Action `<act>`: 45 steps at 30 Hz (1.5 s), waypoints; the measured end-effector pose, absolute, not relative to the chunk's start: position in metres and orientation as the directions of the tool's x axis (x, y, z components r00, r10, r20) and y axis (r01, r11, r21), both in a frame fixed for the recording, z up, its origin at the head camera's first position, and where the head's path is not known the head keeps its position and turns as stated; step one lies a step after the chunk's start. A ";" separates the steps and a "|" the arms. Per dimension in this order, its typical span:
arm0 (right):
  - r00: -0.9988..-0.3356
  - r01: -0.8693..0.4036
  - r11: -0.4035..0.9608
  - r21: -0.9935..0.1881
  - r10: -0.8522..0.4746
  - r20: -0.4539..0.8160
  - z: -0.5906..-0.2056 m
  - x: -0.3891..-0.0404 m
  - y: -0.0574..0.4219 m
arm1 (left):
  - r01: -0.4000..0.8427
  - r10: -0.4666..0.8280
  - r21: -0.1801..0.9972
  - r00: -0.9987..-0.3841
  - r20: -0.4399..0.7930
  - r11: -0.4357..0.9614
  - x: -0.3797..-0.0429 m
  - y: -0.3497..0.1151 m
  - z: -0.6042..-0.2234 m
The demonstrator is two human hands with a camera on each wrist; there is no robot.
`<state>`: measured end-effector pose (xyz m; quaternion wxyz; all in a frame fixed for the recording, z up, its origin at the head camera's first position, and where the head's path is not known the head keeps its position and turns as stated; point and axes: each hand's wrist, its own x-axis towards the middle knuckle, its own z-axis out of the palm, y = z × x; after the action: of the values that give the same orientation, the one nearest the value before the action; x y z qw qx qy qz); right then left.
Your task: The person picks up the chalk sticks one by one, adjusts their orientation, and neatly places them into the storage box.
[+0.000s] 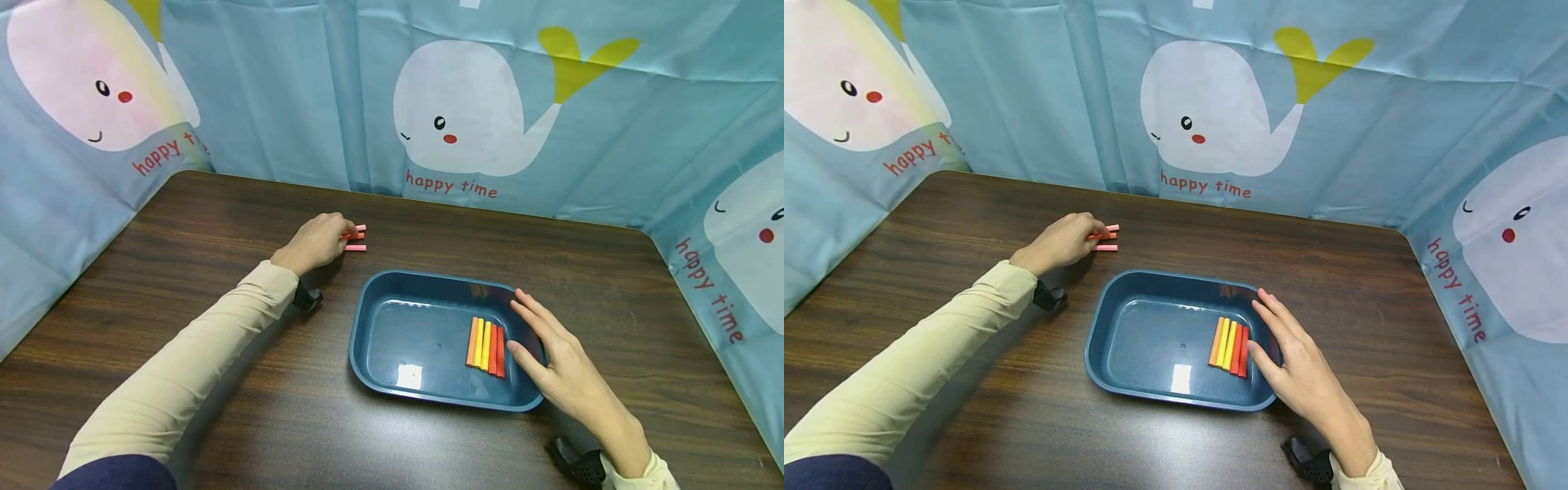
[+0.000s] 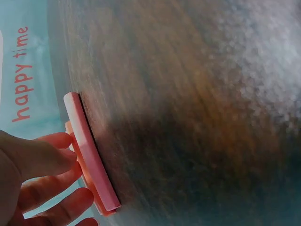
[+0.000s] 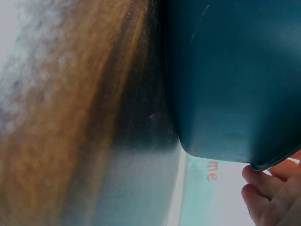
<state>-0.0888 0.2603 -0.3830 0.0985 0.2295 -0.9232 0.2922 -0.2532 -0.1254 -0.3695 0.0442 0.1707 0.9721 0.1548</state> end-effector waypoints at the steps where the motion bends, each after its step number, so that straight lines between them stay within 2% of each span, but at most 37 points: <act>1: -0.874 -0.483 0.723 -0.494 -0.367 0.318 -0.383 -0.089 0.260 | 0.317 0.345 0.318 -0.938 -0.032 0.893 -0.253 -0.126 -0.369; 11: -0.862 -0.504 0.708 -0.494 -0.378 0.338 -0.382 -0.089 0.261 | 0.297 0.330 0.355 -0.943 -0.035 0.887 -0.257 -0.126 -0.370; 20: -0.862 -0.504 0.710 -0.492 -0.380 0.335 -0.382 -0.089 0.261 | 0.273 0.310 0.311 -0.948 -0.076 0.910 -0.255 -0.125 -0.367; 27: -0.871 -0.489 0.718 -0.495 -0.372 0.320 -0.382 -0.090 0.260 | 0.319 0.347 0.286 -0.937 -0.050 0.904 -0.255 -0.124 -0.371; 36: -0.876 -0.479 0.725 -0.495 -0.365 0.315 -0.381 -0.090 0.260 | 0.273 0.323 0.361 -0.942 -0.087 0.892 -0.253 -0.120 -0.363; 45: -0.872 -0.486 0.725 -0.487 -0.369 0.321 -0.381 -0.089 0.260 | 0.263 0.349 0.496 -0.933 -0.089 0.828 -0.246 -0.116 -0.353</act>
<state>-0.0893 0.2602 -0.3807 0.1013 0.2317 -0.9233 0.2892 -0.2459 -0.1157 -0.3530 0.0881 0.1608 0.9519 0.2456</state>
